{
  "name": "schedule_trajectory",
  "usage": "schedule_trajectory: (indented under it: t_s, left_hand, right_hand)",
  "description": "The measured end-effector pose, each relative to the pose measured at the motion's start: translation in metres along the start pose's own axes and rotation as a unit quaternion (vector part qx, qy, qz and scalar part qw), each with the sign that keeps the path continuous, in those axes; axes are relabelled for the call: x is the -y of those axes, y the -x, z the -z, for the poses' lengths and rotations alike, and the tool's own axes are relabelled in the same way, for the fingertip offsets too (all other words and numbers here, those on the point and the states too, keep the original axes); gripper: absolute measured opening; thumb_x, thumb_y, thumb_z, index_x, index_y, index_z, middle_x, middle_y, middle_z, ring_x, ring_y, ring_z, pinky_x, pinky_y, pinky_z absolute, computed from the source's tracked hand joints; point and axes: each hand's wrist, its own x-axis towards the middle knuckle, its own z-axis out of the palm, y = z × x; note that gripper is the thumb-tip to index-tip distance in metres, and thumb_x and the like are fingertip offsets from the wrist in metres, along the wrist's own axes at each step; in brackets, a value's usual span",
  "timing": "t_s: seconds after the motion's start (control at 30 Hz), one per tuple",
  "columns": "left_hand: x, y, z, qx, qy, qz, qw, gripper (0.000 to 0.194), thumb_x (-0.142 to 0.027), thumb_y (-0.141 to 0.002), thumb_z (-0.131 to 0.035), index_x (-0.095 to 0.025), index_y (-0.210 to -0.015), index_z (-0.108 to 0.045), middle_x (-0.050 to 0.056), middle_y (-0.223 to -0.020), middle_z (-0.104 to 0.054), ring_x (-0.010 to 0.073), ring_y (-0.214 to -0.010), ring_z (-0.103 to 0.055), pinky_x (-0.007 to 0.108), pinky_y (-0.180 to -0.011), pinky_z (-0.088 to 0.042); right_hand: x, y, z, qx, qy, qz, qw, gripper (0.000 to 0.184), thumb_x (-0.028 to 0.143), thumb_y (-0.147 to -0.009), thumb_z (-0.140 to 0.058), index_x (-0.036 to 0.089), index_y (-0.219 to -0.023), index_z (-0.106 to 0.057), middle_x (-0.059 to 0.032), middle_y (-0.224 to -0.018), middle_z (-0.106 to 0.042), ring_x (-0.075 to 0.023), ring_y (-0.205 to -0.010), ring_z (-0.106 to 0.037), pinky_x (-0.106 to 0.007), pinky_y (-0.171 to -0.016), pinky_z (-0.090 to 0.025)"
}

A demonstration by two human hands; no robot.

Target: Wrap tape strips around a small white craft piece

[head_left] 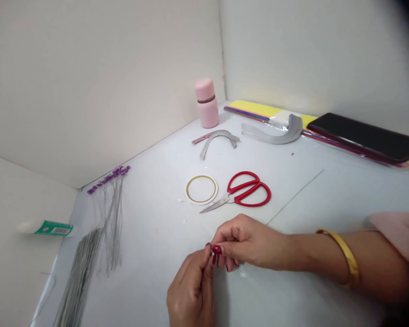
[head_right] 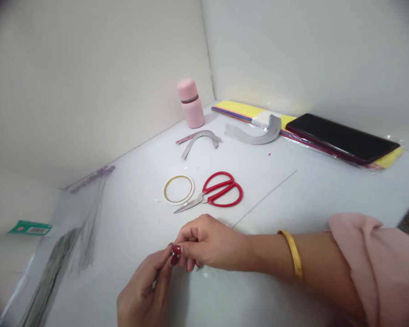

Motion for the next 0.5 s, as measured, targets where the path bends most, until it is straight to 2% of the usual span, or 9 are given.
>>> schedule_trajectory:
  t_s: [0.23,0.5]
  left_hand:
    - [-0.0012,-0.0017,0.0004,0.016,0.019,0.031,0.999,0.019,-0.013,-0.081,-0.050,-0.022,-0.085,-0.065,0.001,-0.074,-0.069,0.0118,-0.067,-0.063,0.017,-0.061,-0.047]
    - [0.0002,-0.0011,0.0005,0.009,0.014,0.019,1.000,0.019,-0.012,-0.080,-0.051,-0.024,-0.086,-0.065,-0.001,-0.077,-0.069,0.0107,-0.070,-0.064,0.015,-0.063,-0.046]
  right_hand:
    - [0.0004,0.0007,-0.0009,0.007,0.027,0.018,0.999,0.026,0.034,-0.082,-0.050,0.012,-0.084,-0.063,-0.0026,-0.069,-0.060,-0.0077,-0.057,-0.054,-0.018,-0.051,-0.040]
    - [0.0019,0.0010,0.0004,0.009,0.026,0.014,1.000,0.025,0.033,-0.081,-0.052,0.012,-0.086,-0.064,-0.0027,-0.069,-0.060,-0.0079,-0.056,-0.053,-0.018,-0.051,-0.040]
